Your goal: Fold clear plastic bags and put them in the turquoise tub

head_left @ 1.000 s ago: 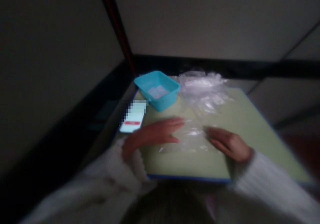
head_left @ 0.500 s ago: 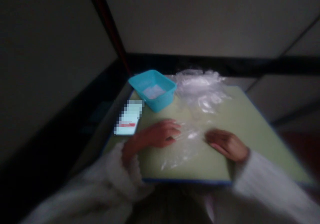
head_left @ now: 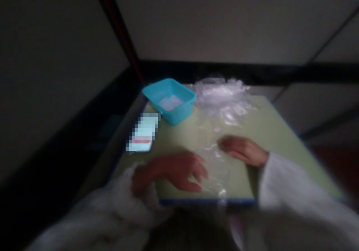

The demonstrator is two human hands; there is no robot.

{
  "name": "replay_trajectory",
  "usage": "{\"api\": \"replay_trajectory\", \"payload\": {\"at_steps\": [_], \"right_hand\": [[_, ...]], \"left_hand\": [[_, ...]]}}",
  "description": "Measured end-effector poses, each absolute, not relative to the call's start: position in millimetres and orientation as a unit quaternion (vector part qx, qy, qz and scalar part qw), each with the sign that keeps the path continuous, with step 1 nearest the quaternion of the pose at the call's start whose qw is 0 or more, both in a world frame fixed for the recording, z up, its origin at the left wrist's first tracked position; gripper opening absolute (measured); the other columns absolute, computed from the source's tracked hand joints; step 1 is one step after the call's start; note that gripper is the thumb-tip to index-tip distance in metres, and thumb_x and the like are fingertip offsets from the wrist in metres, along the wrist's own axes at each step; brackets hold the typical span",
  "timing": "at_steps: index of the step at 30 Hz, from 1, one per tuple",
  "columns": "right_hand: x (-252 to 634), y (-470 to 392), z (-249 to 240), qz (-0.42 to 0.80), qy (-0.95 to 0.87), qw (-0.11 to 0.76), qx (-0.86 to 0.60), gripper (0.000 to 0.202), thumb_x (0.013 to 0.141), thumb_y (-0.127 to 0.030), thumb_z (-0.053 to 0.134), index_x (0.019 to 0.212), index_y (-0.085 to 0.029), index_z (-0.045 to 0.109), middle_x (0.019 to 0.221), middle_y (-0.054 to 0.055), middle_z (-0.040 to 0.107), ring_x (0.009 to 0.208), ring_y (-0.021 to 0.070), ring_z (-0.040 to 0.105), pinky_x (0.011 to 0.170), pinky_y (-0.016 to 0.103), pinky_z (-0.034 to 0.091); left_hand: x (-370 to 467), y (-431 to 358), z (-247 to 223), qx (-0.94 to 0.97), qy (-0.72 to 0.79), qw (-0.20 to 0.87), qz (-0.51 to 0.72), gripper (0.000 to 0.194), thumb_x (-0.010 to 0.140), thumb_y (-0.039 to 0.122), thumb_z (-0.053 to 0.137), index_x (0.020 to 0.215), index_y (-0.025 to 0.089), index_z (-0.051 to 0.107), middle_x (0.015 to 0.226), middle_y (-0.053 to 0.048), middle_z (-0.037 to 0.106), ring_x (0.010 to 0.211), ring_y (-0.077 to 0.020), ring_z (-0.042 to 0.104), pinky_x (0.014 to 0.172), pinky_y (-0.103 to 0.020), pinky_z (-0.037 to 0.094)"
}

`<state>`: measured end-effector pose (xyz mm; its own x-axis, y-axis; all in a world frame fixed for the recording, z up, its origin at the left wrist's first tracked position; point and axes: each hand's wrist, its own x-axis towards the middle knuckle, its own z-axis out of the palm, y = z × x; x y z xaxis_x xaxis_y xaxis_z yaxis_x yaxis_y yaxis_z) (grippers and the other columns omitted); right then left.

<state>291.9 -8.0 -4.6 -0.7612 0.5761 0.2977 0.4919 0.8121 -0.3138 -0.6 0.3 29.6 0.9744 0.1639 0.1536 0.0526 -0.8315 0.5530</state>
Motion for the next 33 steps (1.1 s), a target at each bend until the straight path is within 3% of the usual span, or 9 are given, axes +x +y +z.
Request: {"api": "replay_trajectory", "payload": {"at_steps": [2,5,7,13,18,22,27,33], "right_hand": [[291,5,2,0.126,-0.916,0.208,-0.32,0.034,0.097,-0.033,0.036,0.12,-0.02,0.057,0.118,0.01,0.064,0.111,0.0215,0.059,0.094,0.039,0.048],[289,28,3,0.147,-0.901,0.196,-0.358,0.036,0.098,-0.035,0.032,0.122,-0.02,0.054,0.119,0.009,0.063,0.107,0.0211,0.06,0.092,0.038,0.048],[288,45,-3,0.148,-0.898,0.174,-0.375,0.036,0.098,-0.038,0.032,0.12,-0.02,0.055,0.117,0.009,0.063,0.105,0.0213,0.06,0.09,0.038,0.049],[293,82,-26,0.08,-0.868,0.193,-0.451,0.043,0.096,-0.045,0.031,0.115,-0.015,0.055,0.11,0.016,0.063,0.1,0.0295,0.059,0.089,0.048,0.045],[296,88,-29,0.068,-0.867,0.201,-0.452,0.041,0.095,-0.044,0.032,0.113,-0.016,0.055,0.112,0.015,0.062,0.101,0.0285,0.058,0.089,0.044,0.045],[298,86,-26,0.06,-0.863,0.204,-0.458,0.042,0.095,-0.044,0.031,0.115,-0.015,0.053,0.113,0.015,0.062,0.101,0.0276,0.058,0.089,0.042,0.045],[301,88,-28,0.045,-0.856,0.196,-0.476,0.044,0.095,-0.046,0.027,0.11,-0.016,0.055,0.109,0.015,0.063,0.101,0.0284,0.057,0.092,0.044,0.041],[300,90,-31,0.026,-0.841,0.194,-0.504,0.047,0.093,-0.052,0.031,0.107,-0.014,0.055,0.109,0.017,0.062,0.102,0.0305,0.055,0.095,0.05,0.035]], "left_hand": [[0,9,30,0.938,0.059,0.33,0.091,0.014,0.086,0.025,0.055,0.088,0.02,0.068,0.1,-0.002,0.072,0.096,-0.0151,0.065,0.104,-0.03,0.039],[-1,29,21,0.914,0.216,0.294,0.177,0.026,0.089,0.024,0.051,0.111,0.018,0.062,0.121,-0.007,0.063,0.118,-0.0202,0.053,0.106,-0.037,0.035],[-4,41,9,0.903,0.273,0.272,0.188,0.028,0.089,0.024,0.051,0.115,0.018,0.06,0.128,-0.007,0.057,0.123,-0.0216,0.048,0.109,-0.041,0.03],[-9,59,-21,0.904,0.299,0.248,0.18,0.036,0.089,0.024,0.049,0.125,0.021,0.052,0.134,-0.006,0.052,0.129,-0.0201,0.041,0.113,-0.042,0.025],[-10,58,-26,0.934,0.256,0.21,0.137,0.044,0.09,0.026,0.049,0.133,0.021,0.044,0.138,-0.007,0.048,0.133,-0.0196,0.036,0.114,-0.044,0.021],[-9,53,-21,0.959,0.189,0.167,0.13,0.04,0.089,0.026,0.051,0.128,0.02,0.049,0.136,-0.009,0.051,0.133,-0.021,0.038,0.115,-0.047,0.017],[-7,44,-14,0.961,0.13,0.138,0.199,0.024,0.086,0.024,0.051,0.107,0.016,0.06,0.118,-0.011,0.064,0.118,-0.0223,0.054,0.109,-0.048,0.03],[-2,34,-9,0.95,0.064,0.181,0.245,0.015,0.083,0.023,0.052,0.092,0.017,0.063,0.099,-0.01,0.071,0.094,-0.0196,0.066,0.103,-0.045,0.04]]}}
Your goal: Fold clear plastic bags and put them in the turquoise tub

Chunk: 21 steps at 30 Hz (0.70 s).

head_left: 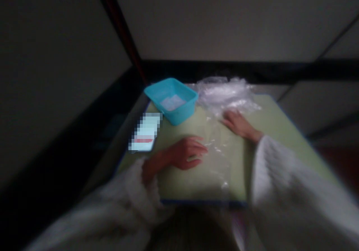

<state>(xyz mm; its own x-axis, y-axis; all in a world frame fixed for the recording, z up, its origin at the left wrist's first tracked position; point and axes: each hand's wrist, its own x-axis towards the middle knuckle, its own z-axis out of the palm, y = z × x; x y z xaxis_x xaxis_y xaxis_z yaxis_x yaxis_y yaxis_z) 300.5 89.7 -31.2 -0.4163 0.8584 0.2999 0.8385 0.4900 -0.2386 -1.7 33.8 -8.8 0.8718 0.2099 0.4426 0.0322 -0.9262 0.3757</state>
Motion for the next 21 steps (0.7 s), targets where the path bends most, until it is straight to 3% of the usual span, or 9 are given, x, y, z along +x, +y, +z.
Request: {"api": "replay_trajectory", "payload": {"at_steps": [5,8,12,15,18,21], "right_hand": [[297,84,-19,0.019,-0.832,0.223,-0.508,0.045,0.096,-0.043,0.027,0.097,-0.014,0.061,0.1,0.017,0.064,0.097,0.0304,0.057,0.088,0.047,0.039],[286,78,-8,0.041,-0.845,0.234,-0.479,0.046,0.098,-0.04,0.023,0.101,-0.016,0.061,0.103,0.014,0.065,0.096,0.0269,0.058,0.086,0.041,0.043],[264,81,-1,0.106,-0.893,0.188,-0.396,0.046,0.098,-0.046,0.025,0.1,-0.02,0.063,0.099,0.007,0.068,0.089,0.0201,0.063,0.08,0.032,0.049],[256,99,-7,0.112,-0.899,0.167,-0.389,0.052,0.096,-0.052,0.025,0.093,-0.018,0.065,0.095,0.009,0.069,0.09,0.0212,0.063,0.084,0.034,0.048],[259,121,-20,0.078,-0.87,0.184,-0.45,0.055,0.095,-0.056,0.025,0.111,-0.016,0.059,0.114,0.015,0.063,0.109,0.0274,0.056,0.094,0.043,0.042],[266,136,-32,0.059,-0.843,0.187,-0.501,0.058,0.093,-0.058,0.025,0.121,-0.016,0.054,0.117,0.016,0.062,0.108,0.03,0.058,0.091,0.046,0.044]], "left_hand": [[1,30,-6,0.936,0.076,0.208,0.274,0.014,0.082,0.023,0.053,0.087,0.017,0.065,0.093,-0.008,0.072,0.088,-0.018,0.066,0.1,-0.041,0.044],[0,33,-7,0.928,0.139,0.2,0.281,0.017,0.084,0.024,0.051,0.086,0.019,0.067,0.089,-0.006,0.072,0.089,-0.0181,0.065,0.096,-0.039,0.046],[0,37,-11,0.922,0.192,0.194,0.276,0.02,0.086,0.024,0.049,0.085,0.019,0.068,0.086,-0.006,0.072,0.088,-0.0183,0.064,0.092,-0.038,0.048],[0,36,-14,0.923,0.197,0.189,0.272,0.021,0.087,0.024,0.048,0.084,0.019,0.068,0.084,-0.006,0.072,0.086,-0.0176,0.064,0.09,-0.037,0.048],[0,36,-14,0.927,0.19,0.175,0.273,0.022,0.087,0.023,0.046,0.083,0.018,0.067,0.081,-0.006,0.071,0.083,-0.0168,0.063,0.09,-0.036,0.048],[0,36,-13,0.932,0.18,0.156,0.275,0.022,0.087,0.022,0.045,0.082,0.018,0.066,0.08,-0.006,0.07,0.082,-0.0169,0.063,0.091,-0.037,0.047]]}}
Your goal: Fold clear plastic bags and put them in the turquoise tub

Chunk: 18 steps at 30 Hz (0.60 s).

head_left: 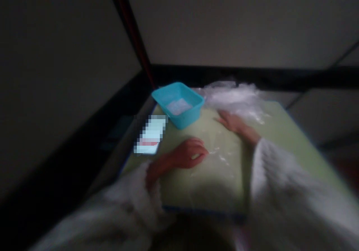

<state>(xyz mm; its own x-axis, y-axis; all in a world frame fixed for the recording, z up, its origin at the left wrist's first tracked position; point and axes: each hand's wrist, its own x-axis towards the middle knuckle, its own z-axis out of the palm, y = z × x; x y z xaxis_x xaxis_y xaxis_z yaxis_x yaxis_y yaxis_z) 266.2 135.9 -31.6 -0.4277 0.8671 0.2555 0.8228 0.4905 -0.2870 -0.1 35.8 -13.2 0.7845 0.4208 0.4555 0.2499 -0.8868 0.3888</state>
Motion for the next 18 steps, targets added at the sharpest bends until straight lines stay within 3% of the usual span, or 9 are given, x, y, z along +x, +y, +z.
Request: {"api": "replay_trajectory", "payload": {"at_steps": [3,7,10,14,18], "right_hand": [[271,138,-31,0.056,-0.832,0.18,-0.522,0.058,0.094,-0.058,0.025,0.119,-0.015,0.055,0.111,0.018,0.065,0.099,0.0315,0.062,0.083,0.046,0.048],[277,129,-11,0.071,-0.856,0.161,-0.486,0.049,0.094,-0.053,0.033,0.116,-0.017,0.059,0.117,0.014,0.064,0.104,0.0304,0.061,0.088,0.044,0.048],[280,118,5,0.089,-0.881,0.14,-0.444,0.042,0.093,-0.048,0.04,0.112,-0.019,0.063,0.117,0.012,0.065,0.107,0.0289,0.06,0.091,0.043,0.048],[284,96,13,0.108,-0.9,0.121,-0.404,0.036,0.094,-0.037,0.039,0.11,-0.018,0.065,0.118,0.01,0.065,0.108,0.0258,0.061,0.091,0.04,0.049],[288,67,9,0.106,-0.902,0.134,-0.396,0.034,0.093,-0.03,0.04,0.12,-0.02,0.059,0.127,0.01,0.059,0.114,0.0269,0.057,0.094,0.044,0.048]], "left_hand": [[-1,37,-12,0.934,0.173,0.15,0.274,0.022,0.088,0.021,0.045,0.083,0.018,0.066,0.081,-0.006,0.07,0.082,-0.0168,0.063,0.091,-0.037,0.047],[0,38,-12,0.935,0.194,0.161,0.25,0.025,0.089,0.022,0.042,0.085,0.018,0.066,0.083,-0.007,0.07,0.083,-0.0182,0.063,0.089,-0.039,0.047],[-1,38,-14,0.927,0.235,0.17,0.237,0.024,0.089,0.026,0.046,0.101,0.017,0.064,0.103,-0.009,0.068,0.1,-0.0211,0.06,0.095,-0.04,0.043],[-3,39,-19,0.933,0.258,0.162,0.19,0.056,0.084,0.04,0.056,0.133,0.016,0.043,0.141,-0.013,0.043,0.132,-0.0245,0.037,0.11,-0.042,0.027],[-4,39,-24,0.943,0.281,0.126,0.128,0.07,0.086,0.046,0.052,0.143,0.015,0.026,0.147,-0.014,0.034,0.138,-0.0259,0.027,0.114,-0.046,0.016]]}}
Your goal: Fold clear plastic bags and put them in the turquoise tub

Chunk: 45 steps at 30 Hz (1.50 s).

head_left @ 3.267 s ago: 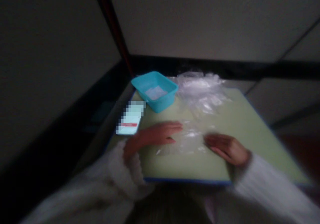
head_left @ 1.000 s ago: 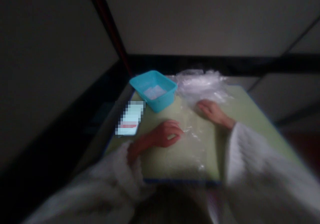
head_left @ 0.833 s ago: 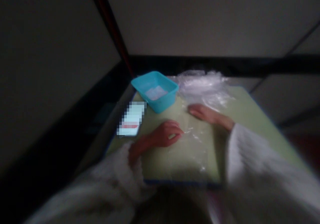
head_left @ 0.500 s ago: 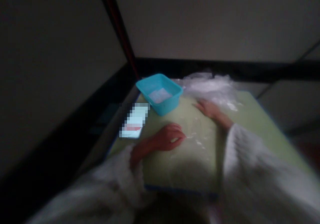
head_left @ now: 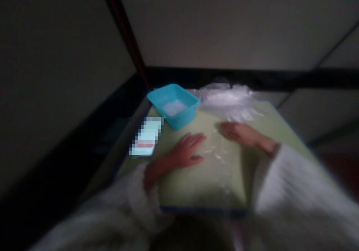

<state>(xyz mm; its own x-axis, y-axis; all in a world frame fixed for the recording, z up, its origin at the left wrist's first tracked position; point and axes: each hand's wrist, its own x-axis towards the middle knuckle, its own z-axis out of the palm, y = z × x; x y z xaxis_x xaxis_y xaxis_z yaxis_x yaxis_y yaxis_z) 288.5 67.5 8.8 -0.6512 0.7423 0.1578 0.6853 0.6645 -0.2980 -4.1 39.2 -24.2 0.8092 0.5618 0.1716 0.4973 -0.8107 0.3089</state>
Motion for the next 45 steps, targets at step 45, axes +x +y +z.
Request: {"api": "replay_trajectory", "payload": {"at_steps": [45], "right_hand": [[244,40,-36,0.066,-0.923,0.18,-0.332,0.058,0.095,-0.04,0.038,0.146,-0.016,0.026,0.148,0.012,0.034,0.135,0.0272,0.032,0.11,0.049,0.033]], "left_hand": [[2,47,-33,0.945,0.267,0.082,0.168,0.048,0.096,0.028,0.031,0.142,0.015,0.03,0.152,-0.009,0.024,0.141,-0.0196,0.019,0.117,-0.04,0.019]]}}
